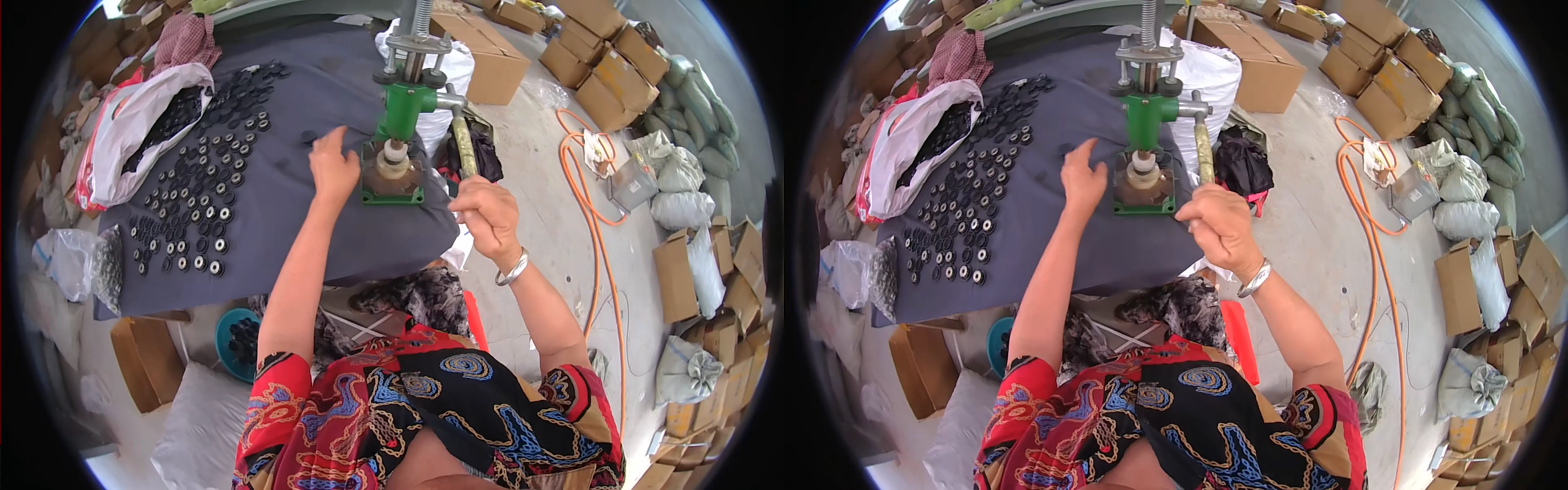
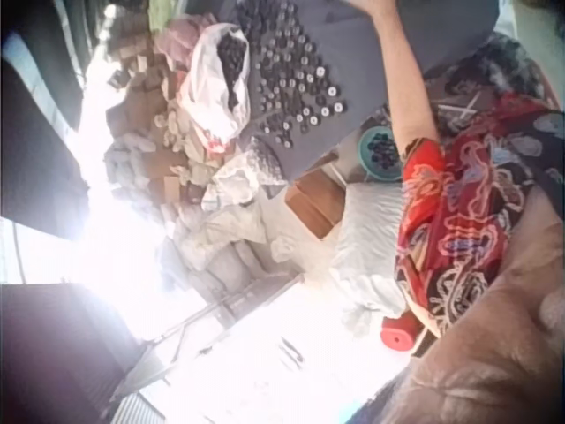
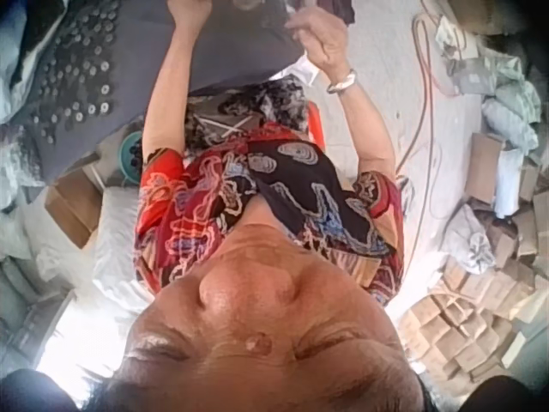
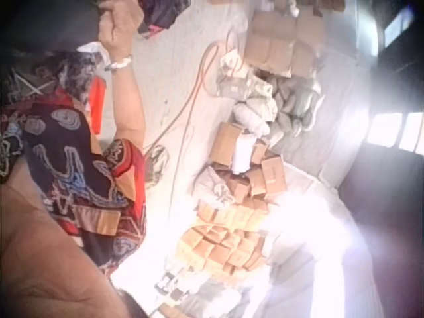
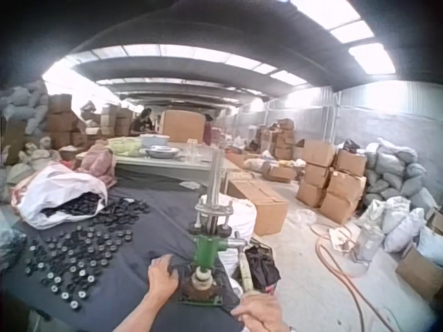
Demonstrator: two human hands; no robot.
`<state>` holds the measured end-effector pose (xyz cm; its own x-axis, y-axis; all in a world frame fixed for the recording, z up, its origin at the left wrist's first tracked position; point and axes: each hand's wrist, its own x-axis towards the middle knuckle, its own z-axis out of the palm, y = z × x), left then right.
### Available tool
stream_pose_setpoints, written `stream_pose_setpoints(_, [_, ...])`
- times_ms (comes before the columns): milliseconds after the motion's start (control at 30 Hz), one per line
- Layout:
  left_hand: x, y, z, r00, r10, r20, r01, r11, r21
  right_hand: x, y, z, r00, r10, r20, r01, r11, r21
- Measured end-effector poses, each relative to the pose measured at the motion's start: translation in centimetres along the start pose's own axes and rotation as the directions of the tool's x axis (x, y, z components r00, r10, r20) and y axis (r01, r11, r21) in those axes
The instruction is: The person uses a manual press machine to assemble small black rubber discs with metal inserts. They place the components into the press, operate the lever to secure them, and then sort the finished parts on the table. The person also handles a small blue bowl containing additional rubber pieces.
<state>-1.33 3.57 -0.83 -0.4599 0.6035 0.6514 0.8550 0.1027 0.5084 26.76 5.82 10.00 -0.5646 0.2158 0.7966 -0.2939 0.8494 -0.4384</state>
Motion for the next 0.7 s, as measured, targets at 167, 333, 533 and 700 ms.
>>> stream_pose_setpoints(167, [1.8,-6.1,-0.9,0.989,-0.134,0.057,0.102,0.913,0.394,1.1,-0.5,-0.8,0.997,0.012,0.082,-0.01,1.0,-0.029])
stream_pose_setpoints(333, [1.6,-8.8,-1.4,0.965,-0.108,0.24,-0.014,0.89,0.456,5.1,-2.5,-2.6,0.941,0.321,0.109,-0.33,0.941,0.079])
stream_pose_setpoints(533, [1.7,-6.5,-1.4,0.971,-0.163,0.173,0.082,0.912,0.401,13.1,-1.8,-6.1,0.867,0.476,0.15,-0.497,0.796,0.347])
stream_pose_setpoints(700, [1.7,-6.5,-1.9,0.975,-0.193,0.109,0.151,0.939,0.31,15.7,-0.8,-6.6,0.877,0.462,0.129,-0.474,0.792,0.384])
